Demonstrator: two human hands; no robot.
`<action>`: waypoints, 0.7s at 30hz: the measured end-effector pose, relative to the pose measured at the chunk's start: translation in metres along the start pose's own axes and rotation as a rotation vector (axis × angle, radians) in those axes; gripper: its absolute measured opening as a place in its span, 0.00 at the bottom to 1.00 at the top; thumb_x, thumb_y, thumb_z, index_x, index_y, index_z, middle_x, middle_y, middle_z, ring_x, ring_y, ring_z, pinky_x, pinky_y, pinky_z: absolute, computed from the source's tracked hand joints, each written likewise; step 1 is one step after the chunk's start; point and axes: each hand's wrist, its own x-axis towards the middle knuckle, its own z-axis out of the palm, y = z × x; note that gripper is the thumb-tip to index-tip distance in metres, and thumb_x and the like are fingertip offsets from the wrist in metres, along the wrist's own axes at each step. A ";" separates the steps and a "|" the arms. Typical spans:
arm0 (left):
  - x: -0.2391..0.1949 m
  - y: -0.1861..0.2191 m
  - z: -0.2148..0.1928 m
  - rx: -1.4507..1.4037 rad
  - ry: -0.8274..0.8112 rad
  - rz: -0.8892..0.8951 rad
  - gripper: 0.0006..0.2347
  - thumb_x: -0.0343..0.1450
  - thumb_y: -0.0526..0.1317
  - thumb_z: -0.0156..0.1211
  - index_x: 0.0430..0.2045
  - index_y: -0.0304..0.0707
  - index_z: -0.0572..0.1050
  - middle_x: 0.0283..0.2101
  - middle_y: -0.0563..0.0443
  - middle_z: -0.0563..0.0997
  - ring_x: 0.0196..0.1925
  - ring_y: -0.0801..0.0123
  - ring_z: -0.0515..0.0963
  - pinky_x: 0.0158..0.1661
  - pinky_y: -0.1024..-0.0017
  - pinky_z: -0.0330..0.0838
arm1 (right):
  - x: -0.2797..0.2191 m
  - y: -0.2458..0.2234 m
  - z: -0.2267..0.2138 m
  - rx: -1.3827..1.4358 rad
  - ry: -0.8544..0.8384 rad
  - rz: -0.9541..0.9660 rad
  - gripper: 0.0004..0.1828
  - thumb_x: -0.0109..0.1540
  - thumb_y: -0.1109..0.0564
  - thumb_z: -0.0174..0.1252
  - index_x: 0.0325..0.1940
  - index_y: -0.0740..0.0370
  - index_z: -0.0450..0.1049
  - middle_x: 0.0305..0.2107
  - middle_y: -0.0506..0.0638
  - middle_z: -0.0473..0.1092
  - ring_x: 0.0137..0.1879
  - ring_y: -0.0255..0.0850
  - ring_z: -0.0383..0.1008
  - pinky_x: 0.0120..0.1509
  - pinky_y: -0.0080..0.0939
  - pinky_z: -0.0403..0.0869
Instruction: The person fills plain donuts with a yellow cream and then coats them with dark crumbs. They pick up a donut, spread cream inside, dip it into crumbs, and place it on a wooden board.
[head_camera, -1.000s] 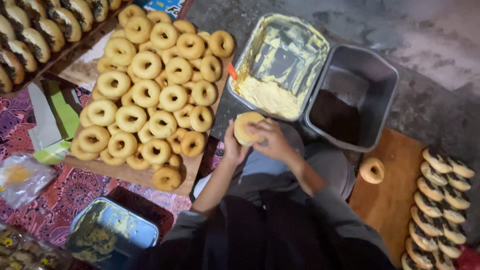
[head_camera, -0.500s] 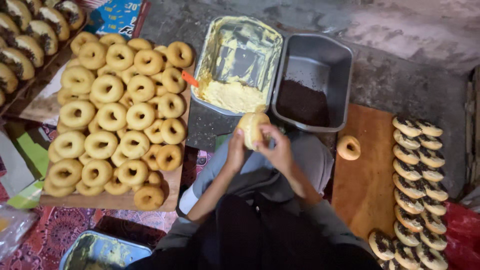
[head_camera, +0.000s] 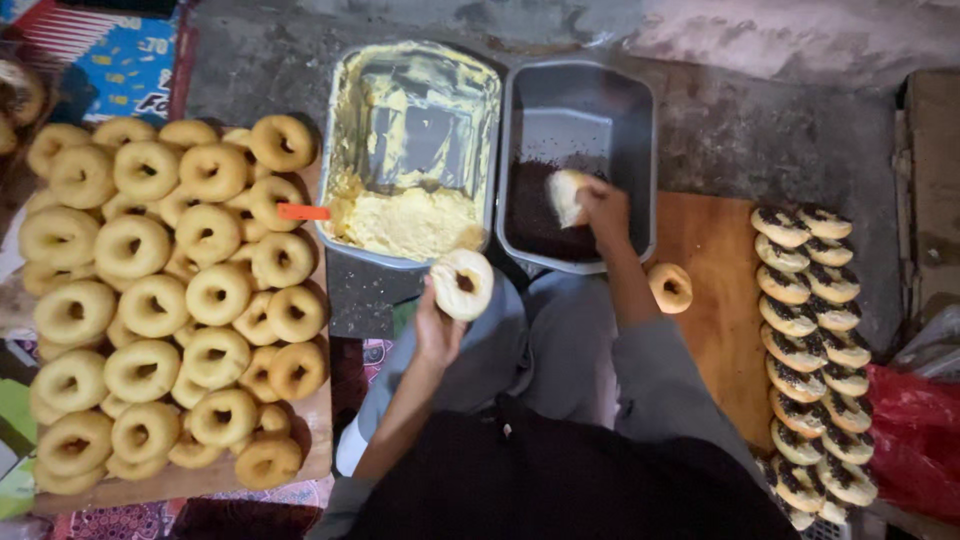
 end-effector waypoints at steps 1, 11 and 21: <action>-0.001 -0.013 -0.008 0.004 0.010 -0.016 0.25 0.80 0.53 0.39 0.64 0.31 0.64 0.63 0.41 0.73 0.64 0.56 0.74 0.65 0.55 0.66 | 0.016 0.015 -0.004 -0.022 0.196 0.213 0.23 0.59 0.51 0.65 0.58 0.59 0.82 0.45 0.53 0.81 0.48 0.40 0.80 0.54 0.44 0.77; 0.015 -0.078 -0.062 0.155 -0.070 -0.036 0.24 0.81 0.52 0.41 0.60 0.26 0.70 0.59 0.40 0.77 0.61 0.57 0.76 0.64 0.57 0.67 | -0.016 0.064 -0.028 -0.095 -0.049 0.160 0.19 0.62 0.53 0.56 0.52 0.61 0.83 0.40 0.63 0.75 0.40 0.52 0.74 0.47 0.58 0.69; 0.014 -0.057 -0.053 0.123 -0.076 -0.030 0.25 0.80 0.53 0.40 0.61 0.29 0.68 0.61 0.41 0.75 0.63 0.55 0.75 0.66 0.56 0.66 | -0.247 0.190 -0.161 1.367 0.294 0.175 0.22 0.62 0.61 0.53 0.61 0.66 0.71 0.51 0.56 0.75 0.53 0.48 0.78 0.60 0.50 0.77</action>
